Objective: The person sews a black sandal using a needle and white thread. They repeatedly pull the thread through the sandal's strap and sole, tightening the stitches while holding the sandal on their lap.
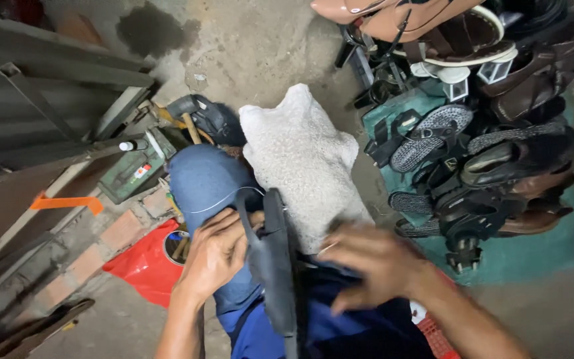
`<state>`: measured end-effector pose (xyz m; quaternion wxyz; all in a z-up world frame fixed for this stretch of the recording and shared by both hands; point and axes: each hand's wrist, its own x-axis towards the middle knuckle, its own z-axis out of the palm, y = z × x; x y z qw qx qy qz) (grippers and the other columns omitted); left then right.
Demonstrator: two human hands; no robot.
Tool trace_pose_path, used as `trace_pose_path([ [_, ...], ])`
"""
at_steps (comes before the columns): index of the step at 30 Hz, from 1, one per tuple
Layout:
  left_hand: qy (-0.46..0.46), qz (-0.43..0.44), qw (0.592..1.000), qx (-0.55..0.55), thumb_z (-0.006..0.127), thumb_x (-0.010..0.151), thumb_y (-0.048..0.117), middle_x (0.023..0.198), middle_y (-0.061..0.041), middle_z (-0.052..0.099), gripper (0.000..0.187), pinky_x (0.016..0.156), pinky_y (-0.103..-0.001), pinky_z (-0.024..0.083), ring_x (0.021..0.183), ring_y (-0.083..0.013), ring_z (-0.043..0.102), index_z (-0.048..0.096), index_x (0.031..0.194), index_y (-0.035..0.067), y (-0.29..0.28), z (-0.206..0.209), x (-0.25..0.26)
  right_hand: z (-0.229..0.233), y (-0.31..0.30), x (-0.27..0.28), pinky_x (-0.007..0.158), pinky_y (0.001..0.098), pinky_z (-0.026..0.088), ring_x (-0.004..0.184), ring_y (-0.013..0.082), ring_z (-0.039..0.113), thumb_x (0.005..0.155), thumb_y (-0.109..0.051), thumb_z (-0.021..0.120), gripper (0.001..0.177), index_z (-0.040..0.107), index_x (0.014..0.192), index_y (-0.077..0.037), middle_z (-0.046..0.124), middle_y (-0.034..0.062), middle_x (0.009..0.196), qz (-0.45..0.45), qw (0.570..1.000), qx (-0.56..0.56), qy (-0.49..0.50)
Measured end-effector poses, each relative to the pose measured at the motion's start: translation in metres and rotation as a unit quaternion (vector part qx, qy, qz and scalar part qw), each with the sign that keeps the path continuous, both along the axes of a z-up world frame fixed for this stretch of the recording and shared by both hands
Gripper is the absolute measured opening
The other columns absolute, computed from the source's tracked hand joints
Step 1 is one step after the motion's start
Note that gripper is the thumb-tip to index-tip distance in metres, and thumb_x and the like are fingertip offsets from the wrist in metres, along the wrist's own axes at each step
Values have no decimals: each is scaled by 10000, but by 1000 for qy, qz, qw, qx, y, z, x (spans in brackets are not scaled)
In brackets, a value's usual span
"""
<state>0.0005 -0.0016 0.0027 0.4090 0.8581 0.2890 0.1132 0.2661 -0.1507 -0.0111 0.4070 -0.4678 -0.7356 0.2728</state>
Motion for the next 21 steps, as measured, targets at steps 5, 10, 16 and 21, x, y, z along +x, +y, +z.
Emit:
trace_pose_path([
  [5,-51,17,999,2,490,1024,80,1019,-77,766,254,768,-364,533,828,-259,672,729,1078,11,0,1,0,6,36,20,1037,503,417,1167,346,539,994,-210,673,173,652,972,-39,603,178,1194,-265,946,10,-188],
  [10,-70,15,997,33,455,1014,45,1042,-72,762,263,779,-370,529,798,-277,647,717,1008,19,8,7,12,7,63,-23,1210,499,304,1396,346,399,938,-314,763,392,667,1246,-92,539,125,1441,-163,967,-18,-193],
  [16,-60,88,989,104,577,1019,60,696,-102,665,188,566,-389,559,619,-313,615,762,983,61,19,19,24,15,65,-25,1091,454,449,1341,329,550,970,-202,664,128,746,1067,-208,630,21,1409,-125,989,-65,-52],
  [21,-94,90,986,106,671,995,134,641,-113,599,185,536,-384,529,606,-352,593,709,825,73,22,15,31,25,63,-17,771,398,608,835,205,770,933,-31,663,147,761,1037,6,821,131,841,-57,913,-227,335],
])
